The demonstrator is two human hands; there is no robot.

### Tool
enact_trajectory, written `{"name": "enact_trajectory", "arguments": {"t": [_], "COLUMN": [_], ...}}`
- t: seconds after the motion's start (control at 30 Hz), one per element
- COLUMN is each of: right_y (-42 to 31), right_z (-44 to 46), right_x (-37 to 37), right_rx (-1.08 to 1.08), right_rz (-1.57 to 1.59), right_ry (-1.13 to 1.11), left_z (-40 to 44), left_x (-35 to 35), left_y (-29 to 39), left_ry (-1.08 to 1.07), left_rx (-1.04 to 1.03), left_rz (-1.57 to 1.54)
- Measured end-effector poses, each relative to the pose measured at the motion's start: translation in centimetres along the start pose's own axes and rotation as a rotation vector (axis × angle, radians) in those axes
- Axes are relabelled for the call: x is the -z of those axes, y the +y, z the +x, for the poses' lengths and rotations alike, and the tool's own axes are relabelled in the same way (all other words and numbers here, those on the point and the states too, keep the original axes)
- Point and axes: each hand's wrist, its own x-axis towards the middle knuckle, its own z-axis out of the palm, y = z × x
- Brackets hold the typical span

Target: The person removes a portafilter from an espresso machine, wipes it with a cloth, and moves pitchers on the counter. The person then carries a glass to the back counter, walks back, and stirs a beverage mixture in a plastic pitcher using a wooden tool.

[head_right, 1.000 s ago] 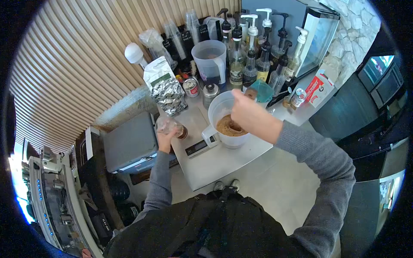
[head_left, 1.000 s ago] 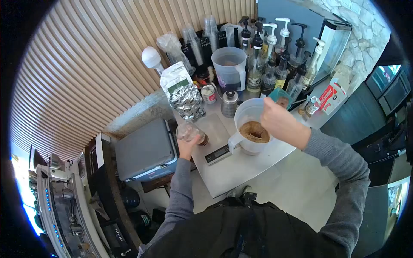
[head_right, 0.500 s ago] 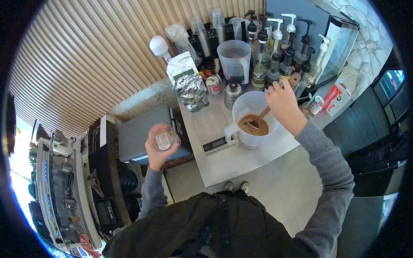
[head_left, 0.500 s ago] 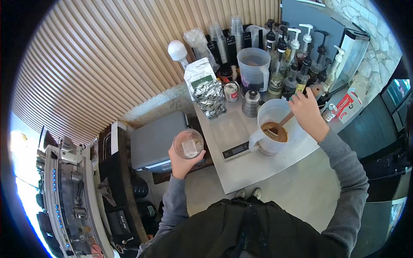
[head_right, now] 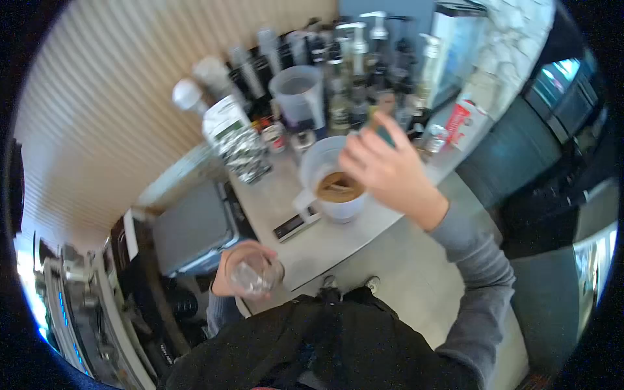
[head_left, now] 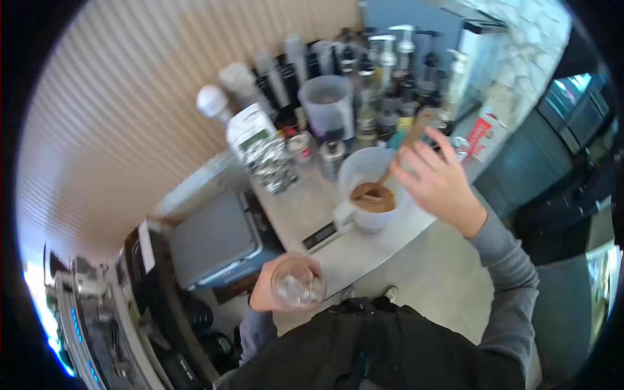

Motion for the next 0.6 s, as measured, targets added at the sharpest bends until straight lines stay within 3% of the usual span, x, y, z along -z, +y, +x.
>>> {"name": "enact_trajectory", "arguments": {"t": [0.07,0.13,0.3,0.37,0.53,0.6], "right_y": [0.4,1.0,4.7,6.2,10.7,12.6], "right_z": [-2.5,-5.8,-17.1,-22.5,-33.9,-37.5], "right_x": [2.9,5.4,10.1,12.0,17.6,19.2], "right_rx": [-0.053,-0.079,-0.275,-0.465,-0.728,-0.803], "right_rz": [-0.003,0.052,0.044,0.093,0.044,0.030], "right_ry": [0.049,0.126,0.011,-0.023,-0.114,-0.105], "left_z": [2.3,5.2,14.1,17.3,26.8,30.7], "left_x": [-2.2,-5.5,-15.8,-20.9,-34.1,-39.5], "left_y": [0.9,1.9,4.4,4.5,7.7,7.6], "left_ry": [-0.167,-0.308,-0.461,-0.415,-0.315,-0.221], "left_rx": [-0.052,0.022,-0.115,-0.225,-0.268,-0.040], "left_rz": [-0.097,-0.227,-0.293,-0.242,-0.328,-0.673]}}
